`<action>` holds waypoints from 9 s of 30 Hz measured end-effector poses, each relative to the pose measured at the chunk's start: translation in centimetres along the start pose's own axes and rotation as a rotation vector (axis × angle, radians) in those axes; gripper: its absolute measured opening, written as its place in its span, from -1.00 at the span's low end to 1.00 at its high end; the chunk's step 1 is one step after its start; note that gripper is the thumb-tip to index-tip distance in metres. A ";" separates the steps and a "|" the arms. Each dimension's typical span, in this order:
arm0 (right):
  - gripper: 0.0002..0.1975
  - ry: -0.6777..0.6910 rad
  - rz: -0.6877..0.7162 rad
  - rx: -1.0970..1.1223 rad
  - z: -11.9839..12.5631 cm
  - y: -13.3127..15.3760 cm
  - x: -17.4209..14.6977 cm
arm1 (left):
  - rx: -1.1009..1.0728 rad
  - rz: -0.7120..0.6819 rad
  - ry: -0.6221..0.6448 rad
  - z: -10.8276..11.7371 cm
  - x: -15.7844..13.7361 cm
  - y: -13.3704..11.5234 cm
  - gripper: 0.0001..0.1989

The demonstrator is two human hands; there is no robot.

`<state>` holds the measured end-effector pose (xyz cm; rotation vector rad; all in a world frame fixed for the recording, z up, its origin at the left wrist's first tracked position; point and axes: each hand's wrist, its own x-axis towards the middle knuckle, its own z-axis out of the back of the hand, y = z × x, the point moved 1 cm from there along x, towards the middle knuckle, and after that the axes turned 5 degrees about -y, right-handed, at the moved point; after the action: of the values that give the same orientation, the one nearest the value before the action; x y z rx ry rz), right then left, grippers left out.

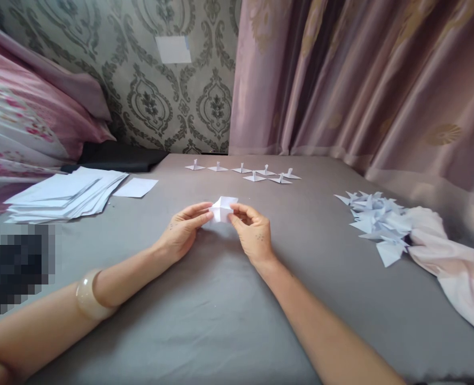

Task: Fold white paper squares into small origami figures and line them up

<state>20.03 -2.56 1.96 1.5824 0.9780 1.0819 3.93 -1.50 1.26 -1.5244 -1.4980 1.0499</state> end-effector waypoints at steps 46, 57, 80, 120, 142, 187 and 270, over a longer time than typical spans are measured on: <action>-0.78 0.282 0.072 -0.100 -0.1 0.9 -0.8 | 0.103 -0.037 0.177 -0.3 -0.8 -0.7 -0.83; -0.76 0.222 -0.080 -0.133 0.0 0.9 -0.6 | 0.116 0.013 0.127 -0.2 -0.8 -0.5 -0.80; -0.85 0.229 -0.115 -0.106 -0.4 1.0 -0.7 | -0.073 0.172 0.060 -0.9 -1.0 -0.1 -0.78; -0.65 0.248 0.105 -0.213 0.2 1.5 -0.4 | 0.233 0.110 0.266 -0.7 -1.2 -0.4 -0.72; -0.80 0.244 0.155 -0.375 0.2 1.6 -0.9 | 0.097 0.025 0.237 -0.4 -1.1 -0.8 -0.79; -0.94 0.229 0.260 -0.469 -0.1 2.3 -1.6 | 0.260 -0.145 0.196 -0.3 -1.2 -0.9 -0.79; -0.68 0.449 0.472 -0.757 -1.1 -0.7 2.5 | 1.196 -0.689 0.279 2.4 2.9 -2.1 -0.75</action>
<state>19.62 0.27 1.98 0.9602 0.3596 1.9157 0.86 1.36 2.12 -0.2491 -0.7701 0.9376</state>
